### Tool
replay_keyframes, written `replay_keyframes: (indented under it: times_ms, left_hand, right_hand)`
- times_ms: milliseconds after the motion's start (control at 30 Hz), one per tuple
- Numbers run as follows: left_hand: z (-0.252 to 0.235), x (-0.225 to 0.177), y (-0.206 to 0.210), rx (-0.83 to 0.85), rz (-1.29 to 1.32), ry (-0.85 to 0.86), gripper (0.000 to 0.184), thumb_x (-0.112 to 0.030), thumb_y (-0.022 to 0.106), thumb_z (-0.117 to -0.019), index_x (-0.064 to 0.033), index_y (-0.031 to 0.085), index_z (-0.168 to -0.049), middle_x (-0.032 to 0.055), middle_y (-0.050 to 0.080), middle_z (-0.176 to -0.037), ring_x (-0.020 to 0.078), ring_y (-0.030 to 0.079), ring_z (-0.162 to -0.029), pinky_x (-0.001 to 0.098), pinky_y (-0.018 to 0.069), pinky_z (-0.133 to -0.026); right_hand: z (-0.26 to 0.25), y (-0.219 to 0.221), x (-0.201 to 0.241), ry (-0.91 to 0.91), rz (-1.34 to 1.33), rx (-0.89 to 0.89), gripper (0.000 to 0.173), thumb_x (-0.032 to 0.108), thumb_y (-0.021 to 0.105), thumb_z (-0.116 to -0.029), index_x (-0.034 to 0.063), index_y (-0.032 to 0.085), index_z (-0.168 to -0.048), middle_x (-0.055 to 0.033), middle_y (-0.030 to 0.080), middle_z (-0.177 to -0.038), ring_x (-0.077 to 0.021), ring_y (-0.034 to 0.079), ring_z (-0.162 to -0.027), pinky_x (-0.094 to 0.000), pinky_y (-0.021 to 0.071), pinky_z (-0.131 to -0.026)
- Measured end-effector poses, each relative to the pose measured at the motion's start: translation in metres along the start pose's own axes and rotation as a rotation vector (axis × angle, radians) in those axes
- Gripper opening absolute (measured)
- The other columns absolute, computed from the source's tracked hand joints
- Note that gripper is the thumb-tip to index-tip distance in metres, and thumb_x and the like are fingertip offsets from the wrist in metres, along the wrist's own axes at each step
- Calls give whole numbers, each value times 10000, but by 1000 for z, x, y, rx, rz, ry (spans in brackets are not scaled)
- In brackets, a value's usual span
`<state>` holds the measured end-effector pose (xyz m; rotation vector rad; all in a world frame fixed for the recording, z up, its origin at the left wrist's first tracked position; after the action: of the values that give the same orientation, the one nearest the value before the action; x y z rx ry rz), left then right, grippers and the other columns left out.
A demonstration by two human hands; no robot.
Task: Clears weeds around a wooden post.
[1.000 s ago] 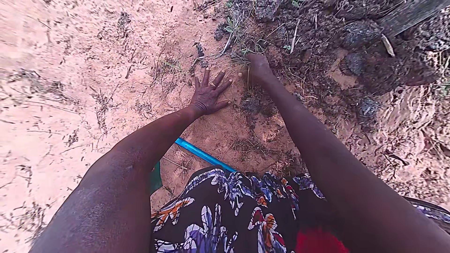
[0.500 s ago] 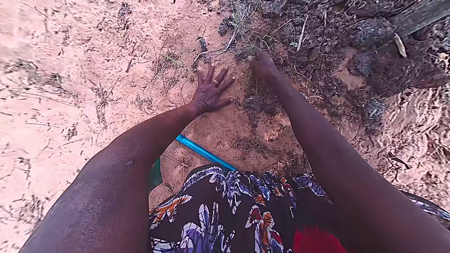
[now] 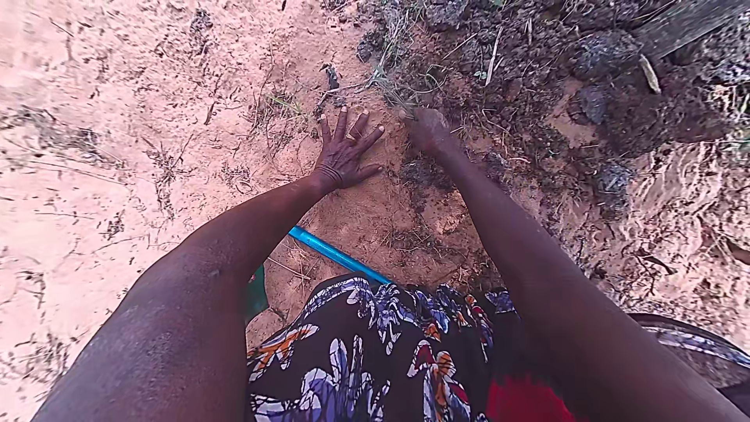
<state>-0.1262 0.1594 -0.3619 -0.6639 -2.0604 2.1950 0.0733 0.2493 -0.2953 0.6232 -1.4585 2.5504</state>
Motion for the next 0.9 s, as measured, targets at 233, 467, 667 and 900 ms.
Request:
replay_keyframes:
  times_ms: [233, 467, 667, 900]
  left_hand:
    - [-1, -4, -7, 27, 10, -25, 837, -776, 445, -899, -360, 329, -1616, 108, 221, -1707, 504, 60, -1556, 808, -10, -1129]
    - [1, 10, 16, -90, -28, 41, 844, -857, 337, -891, -411, 318, -1608, 116, 220, -1708, 544, 94, -1537, 867, 32, -1074]
    - [0, 2, 5, -18, -25, 28, 835, -834, 334, -909, -389, 310, -1616, 159, 180, -1711, 552, 69, -1536, 853, 29, -1089]
    - [1, -5, -7, 39, 34, -16, 851, -786, 406, -921, -326, 302, -1630, 150, 150, -1719, 537, 44, -1545, 845, 17, -1097]
  right_hand:
    - [22, 12, 0, 69, 13, -88, 426, 292, 414, -1120, -57, 629, -1234, -291, 665, -1217, -437, 633, -1204, -610, 464, -1012]
    - [109, 21, -13, 71, -174, -258, 432, 268, 438, -1116, -100, 665, -1112, -297, 686, -1007, -449, 676, -1012, -623, 497, -892]
    - [134, -18, -83, 48, -960, -236, 237, 315, 475, -1089, 100, 565, -1130, 47, 541, -828, -36, 523, -633, -230, 505, -609]
    - [120, -56, -84, -126, -388, -118, 541, -58, 724, -836, -34, 545, -1346, -206, 628, -1197, -251, 642, -1000, -424, 548, -867]
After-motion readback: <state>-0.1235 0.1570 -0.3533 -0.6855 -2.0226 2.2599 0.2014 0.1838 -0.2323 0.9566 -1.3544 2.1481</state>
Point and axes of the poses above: each hand's wrist, its own z-axis away from the middle knuckle, its own y-axis out of the palm, x = y × z, the point moved 2 cm from there along -z, towards the middle knuckle
